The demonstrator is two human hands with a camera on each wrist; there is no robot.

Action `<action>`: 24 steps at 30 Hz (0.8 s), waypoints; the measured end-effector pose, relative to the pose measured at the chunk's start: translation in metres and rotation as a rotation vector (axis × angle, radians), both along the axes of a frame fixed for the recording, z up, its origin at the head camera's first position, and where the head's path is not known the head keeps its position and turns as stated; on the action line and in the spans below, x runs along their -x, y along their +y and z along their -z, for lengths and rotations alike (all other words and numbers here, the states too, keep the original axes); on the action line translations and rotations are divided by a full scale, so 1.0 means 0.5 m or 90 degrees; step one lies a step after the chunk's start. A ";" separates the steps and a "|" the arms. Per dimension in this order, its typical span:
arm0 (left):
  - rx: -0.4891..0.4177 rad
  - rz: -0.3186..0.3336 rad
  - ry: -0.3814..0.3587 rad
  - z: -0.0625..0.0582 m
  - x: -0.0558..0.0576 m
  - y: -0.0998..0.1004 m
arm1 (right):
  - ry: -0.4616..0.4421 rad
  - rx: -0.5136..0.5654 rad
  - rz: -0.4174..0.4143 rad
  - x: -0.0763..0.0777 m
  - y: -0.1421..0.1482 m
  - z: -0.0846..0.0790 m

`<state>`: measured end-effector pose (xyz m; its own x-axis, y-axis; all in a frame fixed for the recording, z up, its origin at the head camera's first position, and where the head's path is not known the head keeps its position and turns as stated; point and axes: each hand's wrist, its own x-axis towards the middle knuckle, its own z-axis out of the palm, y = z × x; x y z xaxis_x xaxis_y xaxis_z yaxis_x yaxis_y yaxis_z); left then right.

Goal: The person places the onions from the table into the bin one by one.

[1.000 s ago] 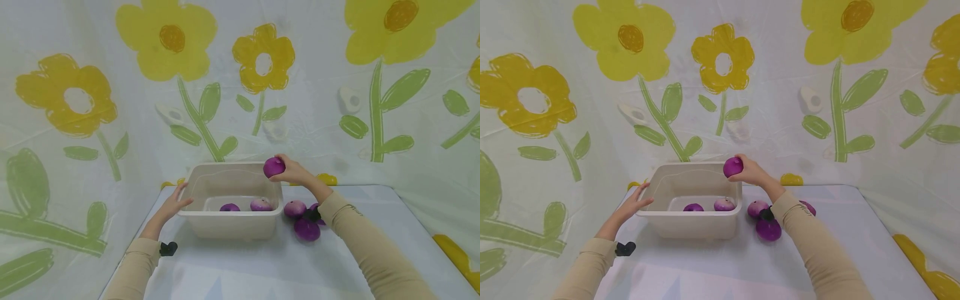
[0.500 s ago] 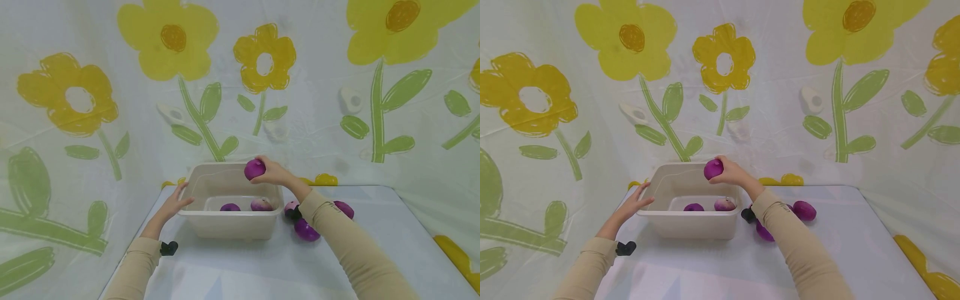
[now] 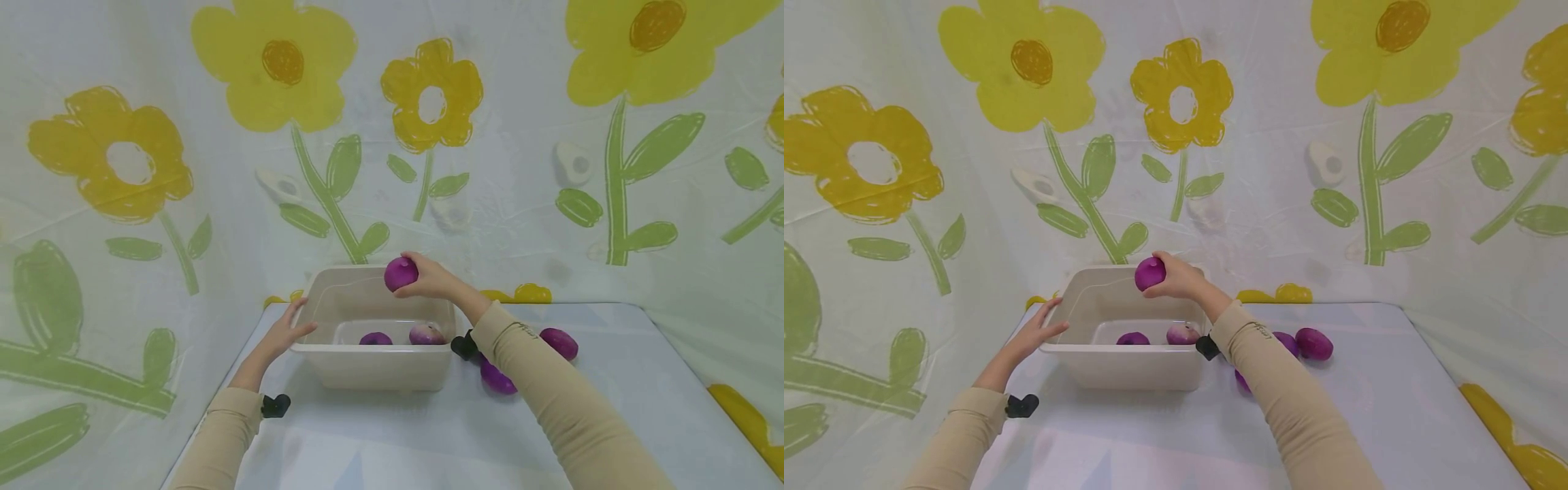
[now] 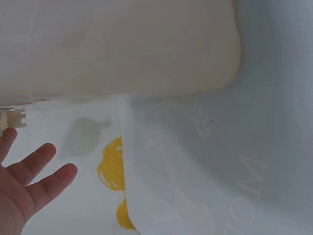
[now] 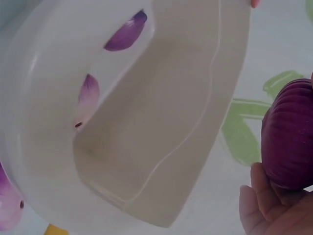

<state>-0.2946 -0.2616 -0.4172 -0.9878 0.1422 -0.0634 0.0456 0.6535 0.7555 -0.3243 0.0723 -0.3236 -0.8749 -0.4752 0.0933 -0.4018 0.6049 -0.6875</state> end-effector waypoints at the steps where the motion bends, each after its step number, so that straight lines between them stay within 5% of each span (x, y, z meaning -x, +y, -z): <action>1: 0.002 0.001 0.001 0.000 0.000 0.000 | -0.001 -0.001 0.000 0.000 -0.001 -0.001; 16: 0.006 -0.003 0.003 0.006 0.003 -0.003 | -0.040 0.002 0.031 -0.002 0.042 -0.026; 24: 0.005 -0.004 -0.004 0.009 0.002 -0.002 | -0.019 0.042 0.060 -0.037 0.114 -0.029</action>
<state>-0.2958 -0.2624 -0.4216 -0.9882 0.1355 -0.0710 0.0366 0.6598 0.7506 -0.3056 0.1291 -0.3091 -0.9181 -0.3849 0.0947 -0.3242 0.5919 -0.7380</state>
